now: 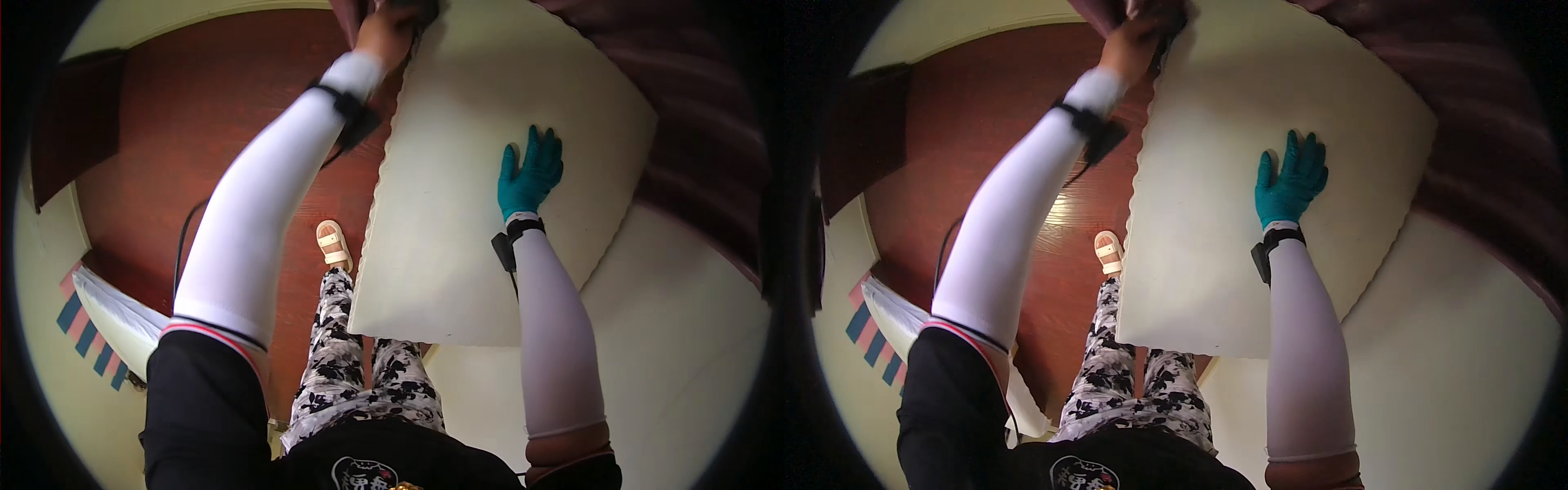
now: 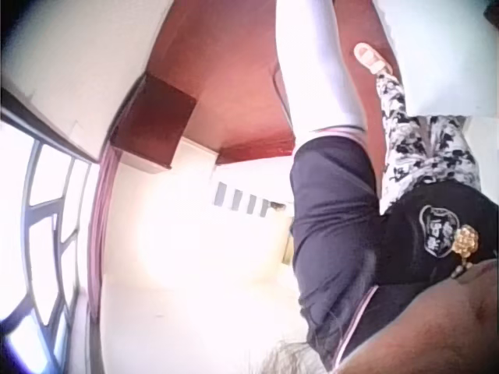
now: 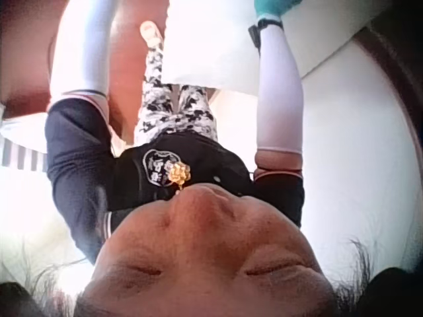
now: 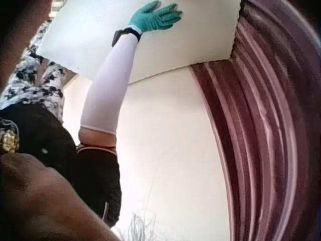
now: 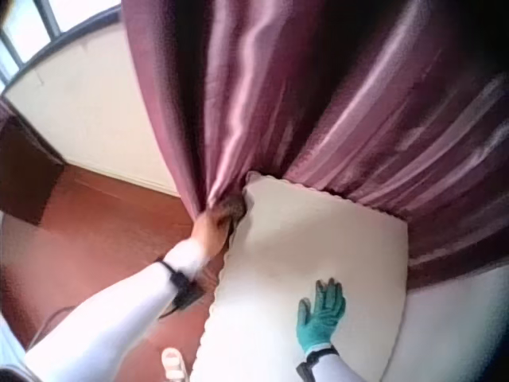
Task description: Wiping down the tops of various pieces of furniture including a storage box, a window sill, and a table using a cleaning cloth.
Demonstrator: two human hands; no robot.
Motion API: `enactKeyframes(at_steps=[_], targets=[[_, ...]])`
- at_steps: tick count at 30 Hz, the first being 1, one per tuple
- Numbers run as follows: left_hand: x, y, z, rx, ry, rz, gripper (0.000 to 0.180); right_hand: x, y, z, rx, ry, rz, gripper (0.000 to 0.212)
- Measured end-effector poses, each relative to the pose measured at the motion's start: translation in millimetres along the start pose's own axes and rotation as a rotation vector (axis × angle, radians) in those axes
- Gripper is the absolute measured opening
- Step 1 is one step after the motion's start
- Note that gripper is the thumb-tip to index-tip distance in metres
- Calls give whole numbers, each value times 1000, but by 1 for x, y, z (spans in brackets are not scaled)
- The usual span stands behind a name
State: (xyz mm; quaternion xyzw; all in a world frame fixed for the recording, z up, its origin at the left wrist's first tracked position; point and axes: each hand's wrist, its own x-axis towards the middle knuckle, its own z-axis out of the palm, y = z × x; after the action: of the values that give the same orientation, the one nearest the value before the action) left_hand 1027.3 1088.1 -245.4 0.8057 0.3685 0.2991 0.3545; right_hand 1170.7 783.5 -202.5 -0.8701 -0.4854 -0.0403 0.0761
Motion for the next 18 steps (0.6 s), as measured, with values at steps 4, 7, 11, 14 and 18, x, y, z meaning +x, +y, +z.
enactKeyframes(at_steps=[4, 7, 11, 14, 18], targets=[[-132, 70, -50, 27, -409, 90, 39, -6, 11, 0, -40, 3, 12, 57], [-151, 78, -65, 69, -501, 120, 36, -3, 12, 3, -52, 19, 18, 56], [-57, 48, -21, 184, -269, 277, 25, -11, 18, 11, -58, 35, 12, 56], [10, 45, -10, 186, -235, 35, 26, -8, 15, 20, -26, 86, -29, 55], [-33, 34, -5, 295, -317, -30, 35, -4, 23, 30, -54, 107, -45, 55]])
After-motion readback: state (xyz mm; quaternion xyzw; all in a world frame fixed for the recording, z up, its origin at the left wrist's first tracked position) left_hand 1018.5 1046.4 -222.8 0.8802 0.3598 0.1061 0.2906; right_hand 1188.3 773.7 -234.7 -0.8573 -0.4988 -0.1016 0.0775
